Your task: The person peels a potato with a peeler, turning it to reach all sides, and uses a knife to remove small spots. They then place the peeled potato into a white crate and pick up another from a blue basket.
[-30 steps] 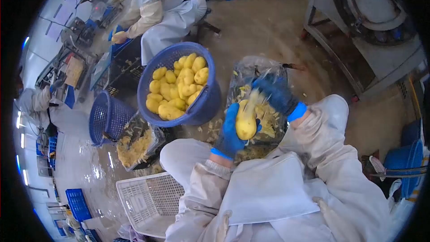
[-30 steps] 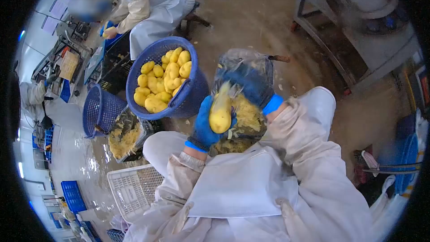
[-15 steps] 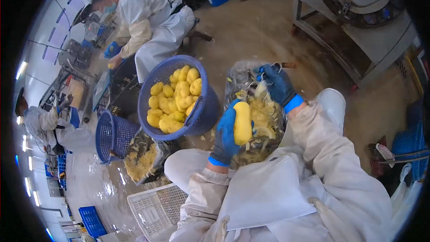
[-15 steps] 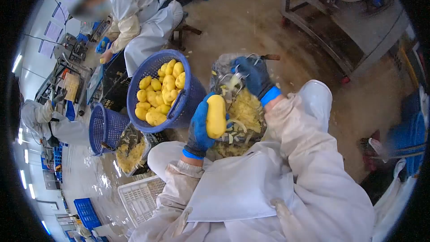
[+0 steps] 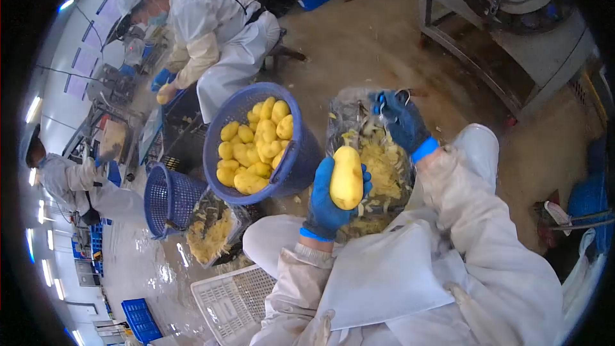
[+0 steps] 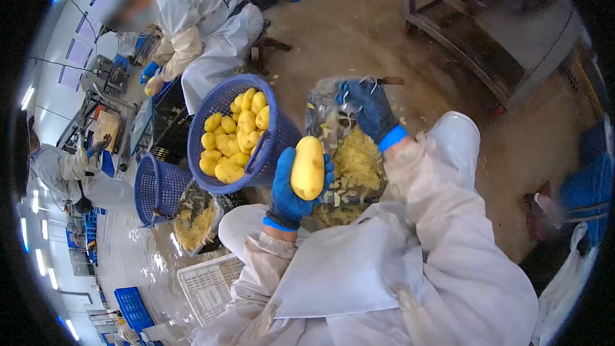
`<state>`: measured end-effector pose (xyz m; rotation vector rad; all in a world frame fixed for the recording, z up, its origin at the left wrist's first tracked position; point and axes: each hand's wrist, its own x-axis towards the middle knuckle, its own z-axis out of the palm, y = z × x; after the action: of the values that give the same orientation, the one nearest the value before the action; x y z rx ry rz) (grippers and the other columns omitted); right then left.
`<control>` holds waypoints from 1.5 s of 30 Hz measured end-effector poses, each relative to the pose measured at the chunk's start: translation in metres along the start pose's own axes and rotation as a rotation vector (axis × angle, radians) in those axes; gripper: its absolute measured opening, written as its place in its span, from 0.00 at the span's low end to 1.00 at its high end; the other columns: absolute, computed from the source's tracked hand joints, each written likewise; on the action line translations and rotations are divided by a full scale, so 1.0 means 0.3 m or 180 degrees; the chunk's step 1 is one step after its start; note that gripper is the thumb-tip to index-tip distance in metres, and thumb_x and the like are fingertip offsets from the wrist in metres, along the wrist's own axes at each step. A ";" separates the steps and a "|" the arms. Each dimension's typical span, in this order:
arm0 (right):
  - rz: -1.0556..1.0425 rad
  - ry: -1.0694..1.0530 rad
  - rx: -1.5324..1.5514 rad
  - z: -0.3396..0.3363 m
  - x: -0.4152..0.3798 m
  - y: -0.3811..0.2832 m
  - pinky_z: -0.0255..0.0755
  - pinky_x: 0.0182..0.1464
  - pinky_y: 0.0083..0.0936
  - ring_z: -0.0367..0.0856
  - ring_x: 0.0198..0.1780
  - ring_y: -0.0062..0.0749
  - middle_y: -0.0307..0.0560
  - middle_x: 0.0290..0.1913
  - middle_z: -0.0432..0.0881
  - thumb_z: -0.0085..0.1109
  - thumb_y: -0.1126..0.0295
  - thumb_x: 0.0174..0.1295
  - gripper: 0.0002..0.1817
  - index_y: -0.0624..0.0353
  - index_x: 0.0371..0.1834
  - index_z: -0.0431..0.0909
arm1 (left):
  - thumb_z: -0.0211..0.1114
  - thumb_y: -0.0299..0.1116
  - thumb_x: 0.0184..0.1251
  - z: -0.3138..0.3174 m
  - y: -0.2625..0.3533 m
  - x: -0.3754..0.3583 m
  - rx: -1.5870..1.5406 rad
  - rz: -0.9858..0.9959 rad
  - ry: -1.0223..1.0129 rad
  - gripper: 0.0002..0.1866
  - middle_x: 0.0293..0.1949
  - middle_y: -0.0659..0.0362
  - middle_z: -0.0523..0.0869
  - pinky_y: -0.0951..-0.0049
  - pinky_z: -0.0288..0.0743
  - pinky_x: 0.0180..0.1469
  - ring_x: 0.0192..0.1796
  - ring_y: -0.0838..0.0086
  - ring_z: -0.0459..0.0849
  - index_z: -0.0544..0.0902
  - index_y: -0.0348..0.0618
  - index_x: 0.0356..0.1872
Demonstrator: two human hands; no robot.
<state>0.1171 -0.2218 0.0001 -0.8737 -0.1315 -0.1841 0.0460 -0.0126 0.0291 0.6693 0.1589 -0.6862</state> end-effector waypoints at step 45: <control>0.0039 0.0280 -0.1032 -0.026 -0.043 0.091 0.73 0.41 0.23 0.78 0.37 0.26 0.42 0.37 0.79 0.50 0.69 0.65 0.07 0.60 0.39 0.74 | 0.63 0.50 0.58 0.050 -0.026 0.089 -0.0449 0.0630 0.1134 0.16 0.36 0.61 0.79 0.68 0.79 0.39 0.39 0.70 0.80 0.76 0.56 0.42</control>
<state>0.1106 -0.2094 -0.0278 -1.1871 -0.0135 -0.2360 0.0606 -0.0406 0.0274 0.6571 0.4591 -0.3574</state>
